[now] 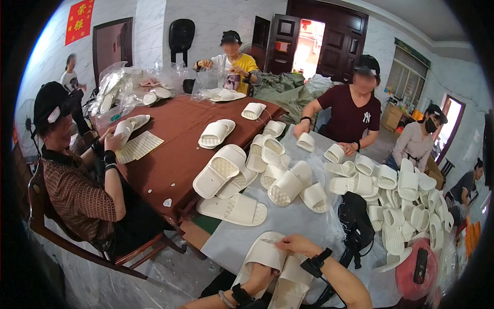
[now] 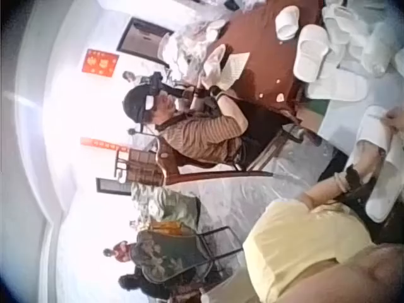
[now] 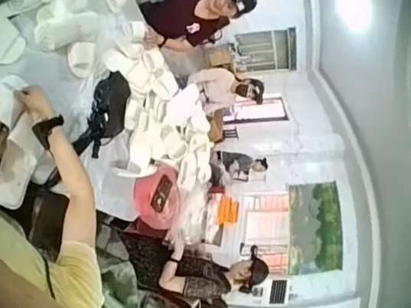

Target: Assembling white slippers by hand with multiple other workers at a table.

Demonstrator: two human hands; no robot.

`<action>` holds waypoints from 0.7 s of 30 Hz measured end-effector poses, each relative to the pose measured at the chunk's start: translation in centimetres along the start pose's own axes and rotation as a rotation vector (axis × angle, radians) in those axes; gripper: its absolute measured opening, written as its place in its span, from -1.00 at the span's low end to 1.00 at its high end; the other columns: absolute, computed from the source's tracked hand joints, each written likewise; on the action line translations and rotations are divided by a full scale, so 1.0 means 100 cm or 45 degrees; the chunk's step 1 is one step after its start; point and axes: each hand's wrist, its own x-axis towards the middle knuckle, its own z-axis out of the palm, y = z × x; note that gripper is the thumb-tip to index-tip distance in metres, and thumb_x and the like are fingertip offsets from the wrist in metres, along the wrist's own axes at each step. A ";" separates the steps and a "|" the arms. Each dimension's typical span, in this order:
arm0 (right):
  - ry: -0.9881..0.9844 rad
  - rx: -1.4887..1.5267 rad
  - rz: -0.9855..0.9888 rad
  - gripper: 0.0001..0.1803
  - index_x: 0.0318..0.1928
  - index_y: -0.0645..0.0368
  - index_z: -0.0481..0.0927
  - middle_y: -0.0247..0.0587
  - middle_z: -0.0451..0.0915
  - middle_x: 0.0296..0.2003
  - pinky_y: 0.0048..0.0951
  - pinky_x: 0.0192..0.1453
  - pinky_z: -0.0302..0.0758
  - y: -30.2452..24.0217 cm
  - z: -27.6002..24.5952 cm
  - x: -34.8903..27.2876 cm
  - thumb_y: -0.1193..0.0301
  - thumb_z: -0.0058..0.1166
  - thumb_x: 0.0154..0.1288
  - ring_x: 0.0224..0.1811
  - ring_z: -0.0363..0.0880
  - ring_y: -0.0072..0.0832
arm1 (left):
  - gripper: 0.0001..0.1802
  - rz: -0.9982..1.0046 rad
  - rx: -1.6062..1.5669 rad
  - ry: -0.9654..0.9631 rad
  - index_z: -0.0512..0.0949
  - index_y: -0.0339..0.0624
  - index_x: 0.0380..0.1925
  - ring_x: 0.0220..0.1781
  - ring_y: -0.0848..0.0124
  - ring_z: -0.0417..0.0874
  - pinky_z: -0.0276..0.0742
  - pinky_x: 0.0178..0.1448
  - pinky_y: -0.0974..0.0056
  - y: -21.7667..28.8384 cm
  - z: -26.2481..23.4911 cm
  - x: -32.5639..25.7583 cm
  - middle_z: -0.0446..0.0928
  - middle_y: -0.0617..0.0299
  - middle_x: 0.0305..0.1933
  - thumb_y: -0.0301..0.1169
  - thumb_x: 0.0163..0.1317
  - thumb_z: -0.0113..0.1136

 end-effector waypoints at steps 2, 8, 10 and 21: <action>0.124 0.098 -0.086 -0.62 -0.27 0.26 0.60 -0.38 0.51 -0.52 -0.56 -0.37 0.34 0.021 -0.008 0.001 0.14 0.08 0.17 -0.50 0.36 -0.61 | -0.60 -0.009 0.028 -0.005 0.27 -0.17 0.09 -0.12 0.44 0.53 0.49 -0.08 0.43 -0.005 0.017 -0.001 0.47 0.19 -0.10 -0.38 0.24 -0.04; 0.777 0.034 -0.271 -0.64 -0.33 0.33 0.59 -0.29 0.56 -0.53 -0.50 -0.37 0.37 -0.007 0.012 -0.030 0.21 0.10 0.14 -0.51 0.41 -0.59 | -0.52 0.103 0.272 -0.259 0.20 -0.18 0.15 0.04 0.33 0.40 0.31 0.10 0.35 0.010 -0.012 -0.059 0.35 0.07 0.10 -0.36 0.24 -0.01; 0.818 0.101 -0.294 -0.68 -0.34 0.32 0.59 -0.33 0.55 -0.54 -0.53 -0.40 0.35 -0.021 0.012 -0.054 0.26 0.09 0.16 -0.53 0.39 -0.62 | -0.38 -0.060 0.350 -0.381 0.07 -0.05 0.27 0.18 0.27 0.32 0.18 0.21 0.36 0.019 -0.014 -0.083 0.31 0.02 0.17 -0.26 0.25 0.02; 0.822 1.045 -0.385 -0.76 -0.28 0.29 0.57 -0.48 0.39 -0.61 -0.66 -0.55 0.16 0.023 0.005 -0.075 0.34 0.00 0.26 -0.63 0.19 -0.74 | -0.79 0.610 1.144 -0.581 0.53 -0.29 -0.28 -0.41 0.23 0.58 0.45 -0.30 0.22 0.086 0.067 0.063 0.56 0.05 -0.46 -0.40 0.13 0.07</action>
